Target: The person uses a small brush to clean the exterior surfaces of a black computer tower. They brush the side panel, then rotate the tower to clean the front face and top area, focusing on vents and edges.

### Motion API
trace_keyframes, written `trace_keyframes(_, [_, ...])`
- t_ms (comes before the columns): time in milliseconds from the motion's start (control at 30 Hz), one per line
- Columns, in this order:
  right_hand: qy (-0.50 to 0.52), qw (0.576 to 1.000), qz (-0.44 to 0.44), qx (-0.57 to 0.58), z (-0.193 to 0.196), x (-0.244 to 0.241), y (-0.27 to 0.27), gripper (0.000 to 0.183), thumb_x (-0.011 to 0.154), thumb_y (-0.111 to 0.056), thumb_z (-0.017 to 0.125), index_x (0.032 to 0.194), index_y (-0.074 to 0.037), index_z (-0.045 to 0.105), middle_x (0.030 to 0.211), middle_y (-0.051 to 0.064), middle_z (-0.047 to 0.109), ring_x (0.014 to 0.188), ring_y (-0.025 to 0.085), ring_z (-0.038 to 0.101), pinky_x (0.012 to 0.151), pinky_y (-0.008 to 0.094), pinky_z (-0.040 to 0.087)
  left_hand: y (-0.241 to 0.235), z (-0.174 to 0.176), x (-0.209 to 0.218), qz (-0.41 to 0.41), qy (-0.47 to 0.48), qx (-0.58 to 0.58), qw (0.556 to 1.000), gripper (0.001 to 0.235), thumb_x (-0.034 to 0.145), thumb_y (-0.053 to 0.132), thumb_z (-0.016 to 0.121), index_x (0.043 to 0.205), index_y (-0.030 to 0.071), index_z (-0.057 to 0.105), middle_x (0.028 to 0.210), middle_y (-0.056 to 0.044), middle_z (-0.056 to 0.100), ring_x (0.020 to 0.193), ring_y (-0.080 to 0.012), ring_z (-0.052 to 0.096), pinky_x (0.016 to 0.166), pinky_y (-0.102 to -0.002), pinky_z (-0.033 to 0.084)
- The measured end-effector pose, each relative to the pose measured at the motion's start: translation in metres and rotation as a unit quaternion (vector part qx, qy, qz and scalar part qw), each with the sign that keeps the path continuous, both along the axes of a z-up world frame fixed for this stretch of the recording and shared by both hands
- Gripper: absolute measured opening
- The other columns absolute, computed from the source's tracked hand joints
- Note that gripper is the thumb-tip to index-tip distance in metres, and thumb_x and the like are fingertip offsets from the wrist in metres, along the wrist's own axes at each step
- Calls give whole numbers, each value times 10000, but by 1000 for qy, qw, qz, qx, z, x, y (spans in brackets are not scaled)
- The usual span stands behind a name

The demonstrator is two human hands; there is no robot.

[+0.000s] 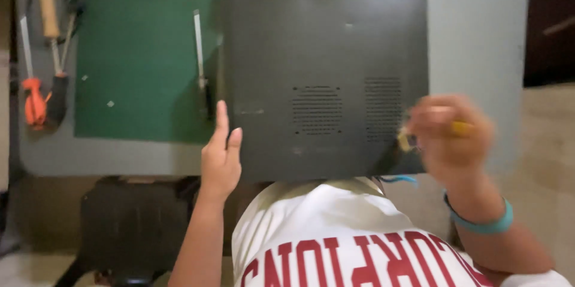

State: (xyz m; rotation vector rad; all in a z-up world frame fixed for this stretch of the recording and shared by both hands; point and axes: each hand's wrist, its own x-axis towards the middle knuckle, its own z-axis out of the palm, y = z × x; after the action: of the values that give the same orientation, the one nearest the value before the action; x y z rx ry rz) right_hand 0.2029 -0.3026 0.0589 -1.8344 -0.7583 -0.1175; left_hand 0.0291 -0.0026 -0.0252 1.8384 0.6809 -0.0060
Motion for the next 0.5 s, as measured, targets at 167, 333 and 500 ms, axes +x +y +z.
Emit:
trace_keyframes(167, [147, 965, 138, 167, 5, -14, 72, 454, 1096, -366, 410, 811, -79, 617, 865, 189, 629, 948, 341, 659, 892, 444, 555, 10, 4, -6, 23, -14, -30, 999, 659, 1004, 293, 560, 1605, 211, 302, 1544, -229, 439, 1433, -392, 391, 1169, -521, 339])
trace_keyframes(333, [9, 963, 256, -82, 5, 22, 109, 439, 1043, -375, 413, 961, -56, 702, 1118, 177, 722, 754, 271, 670, 702, 373, 545, 5, 2, -34, 16, -10, -137, 990, 1090, 761, 385, 821, 1621, 122, 205, 1593, -257, 348, 1470, -410, 327, 1203, -516, 294])
trace_keyframes(500, [110, 885, 447, -69, 24, -8, 144, 375, 1014, -361, 503, 859, -80, 698, 778, 108, 731, 805, 310, 748, 819, 465, 598, -7, -22, -49, 41, -60, -219, 973, 1185, 715, 423, 864, 1637, 158, 169, 1618, -214, 335, 1481, -369, 328, 1205, -466, 313])
